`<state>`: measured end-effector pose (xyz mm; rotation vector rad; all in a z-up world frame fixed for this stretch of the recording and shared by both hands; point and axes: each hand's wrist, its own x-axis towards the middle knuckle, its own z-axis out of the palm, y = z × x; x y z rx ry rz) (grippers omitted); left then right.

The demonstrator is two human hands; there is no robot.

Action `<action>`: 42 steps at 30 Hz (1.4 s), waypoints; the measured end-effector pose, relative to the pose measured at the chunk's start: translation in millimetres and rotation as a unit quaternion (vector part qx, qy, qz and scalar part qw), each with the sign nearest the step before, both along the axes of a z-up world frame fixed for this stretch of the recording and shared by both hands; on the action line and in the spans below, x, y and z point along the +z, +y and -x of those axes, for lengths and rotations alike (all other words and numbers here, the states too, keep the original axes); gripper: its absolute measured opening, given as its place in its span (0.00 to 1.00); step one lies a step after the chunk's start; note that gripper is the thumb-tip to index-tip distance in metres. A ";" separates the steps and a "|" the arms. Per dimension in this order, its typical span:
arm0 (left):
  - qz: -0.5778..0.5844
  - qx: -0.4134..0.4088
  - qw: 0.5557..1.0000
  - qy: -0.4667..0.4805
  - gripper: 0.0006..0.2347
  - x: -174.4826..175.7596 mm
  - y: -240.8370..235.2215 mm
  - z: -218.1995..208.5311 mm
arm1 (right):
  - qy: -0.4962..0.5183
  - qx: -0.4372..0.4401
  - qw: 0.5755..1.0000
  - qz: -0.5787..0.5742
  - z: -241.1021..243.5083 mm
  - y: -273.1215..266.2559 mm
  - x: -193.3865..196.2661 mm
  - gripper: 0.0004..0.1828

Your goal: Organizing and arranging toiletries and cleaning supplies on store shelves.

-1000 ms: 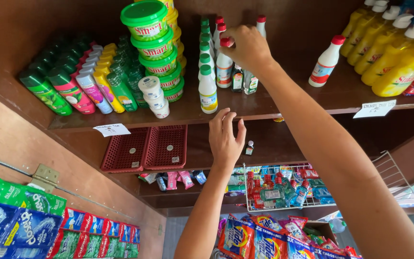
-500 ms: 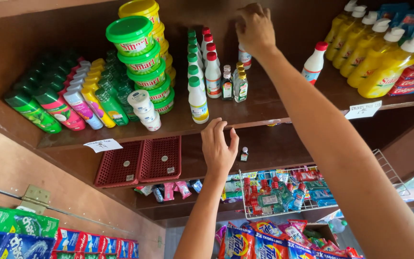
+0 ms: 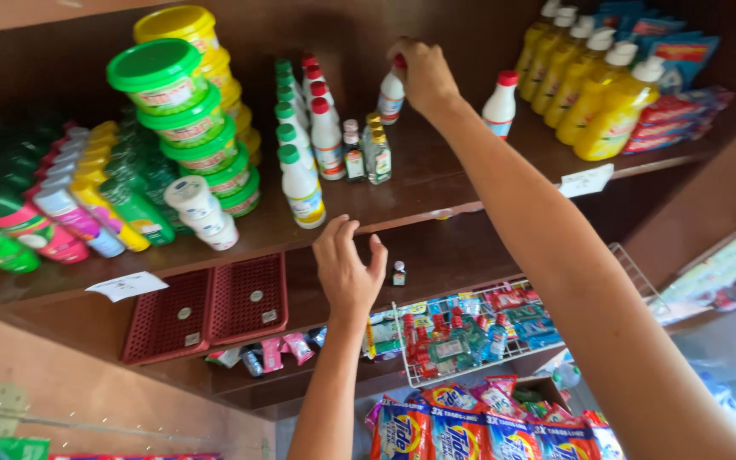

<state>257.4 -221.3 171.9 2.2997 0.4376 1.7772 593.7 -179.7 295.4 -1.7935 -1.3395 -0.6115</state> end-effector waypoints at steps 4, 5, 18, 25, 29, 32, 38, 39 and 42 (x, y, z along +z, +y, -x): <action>-0.003 -0.005 1.000 0.002 0.16 0.4 -1.9 -1.4 | -0.076 0.015 0.996 -0.051 45.5 -54.8 25.8 0.09; -0.002 -0.003 1.000 0.002 0.16 0.9 -3.5 -0.9 | -0.094 0.035 0.993 -0.060 57.1 -67.2 29.9 0.11; 0.011 0.004 1.000 0.003 0.18 3.0 -5.9 4.3 | 0.007 0.182 0.982 0.057 196.4 -120.0 76.8 0.13; 0.004 -0.001 1.000 0.005 0.17 1.7 -3.3 8.9 | -0.010 0.239 0.969 0.060 214.5 -72.7 74.9 0.16; 0.006 -0.008 1.000 0.006 0.17 0.9 -2.3 9.3 | 0.092 0.172 0.971 0.142 209.4 -57.9 65.2 0.14; 0.007 -0.008 1.000 0.007 0.17 -0.1 -1.8 8.1 | 0.005 0.197 0.975 0.105 198.4 -48.3 53.6 0.13; 0.008 -0.010 1.000 0.010 0.17 0.2 -2.3 7.1 | -0.007 0.195 0.976 0.100 196.9 -46.4 51.9 0.13; 0.009 -0.009 1.000 0.010 0.17 0.3 -2.2 7.0 | -0.007 0.195 0.976 0.102 197.2 -46.1 52.4 0.13; 0.010 -0.006 1.000 0.012 0.17 0.0 -2.3 7.5 | -0.005 0.189 0.977 0.100 194.0 -42.9 46.5 0.14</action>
